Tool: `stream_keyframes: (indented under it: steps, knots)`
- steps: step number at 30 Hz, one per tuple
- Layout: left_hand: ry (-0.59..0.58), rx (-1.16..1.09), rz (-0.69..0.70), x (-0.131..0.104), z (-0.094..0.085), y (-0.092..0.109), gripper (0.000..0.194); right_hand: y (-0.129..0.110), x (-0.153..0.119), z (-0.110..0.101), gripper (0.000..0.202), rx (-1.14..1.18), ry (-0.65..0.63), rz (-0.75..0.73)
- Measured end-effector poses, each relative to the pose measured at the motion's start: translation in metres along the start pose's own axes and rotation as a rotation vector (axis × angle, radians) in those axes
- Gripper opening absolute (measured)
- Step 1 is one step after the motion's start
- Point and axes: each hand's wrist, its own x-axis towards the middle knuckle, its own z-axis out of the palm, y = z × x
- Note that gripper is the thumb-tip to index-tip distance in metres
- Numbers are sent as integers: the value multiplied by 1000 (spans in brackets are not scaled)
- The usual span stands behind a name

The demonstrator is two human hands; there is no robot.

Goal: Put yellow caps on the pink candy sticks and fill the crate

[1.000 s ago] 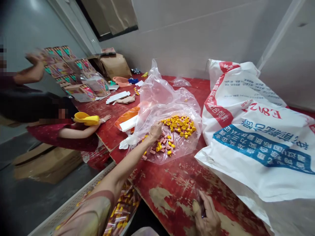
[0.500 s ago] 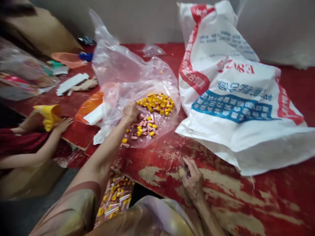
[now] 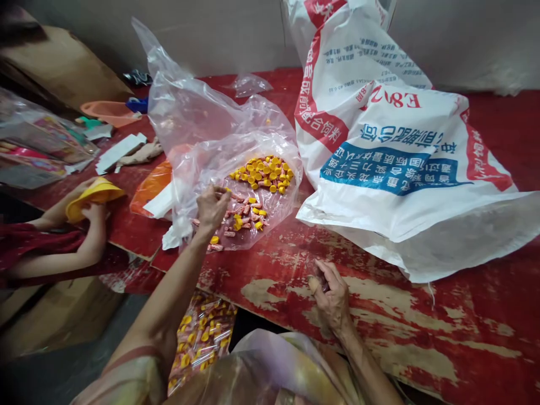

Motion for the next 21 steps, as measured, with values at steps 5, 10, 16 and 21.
stream_keyframes:
  steps: [5,10,16,21]
  knots:
    - [-329,-770,-213,-101,2,45,18,-3,0,1,33,1,-55,1]
    - [-525,-1075,-495,-179,30,70,22,-15,8,-3,32,21,-112,6]
    - [-623,-1098,-561,-211,39,81,25,-19,7,-4,30,19,-120,12]
    - [-569,-965,-405,-225,33,85,18,-21,1,-1,29,-20,-127,-12]
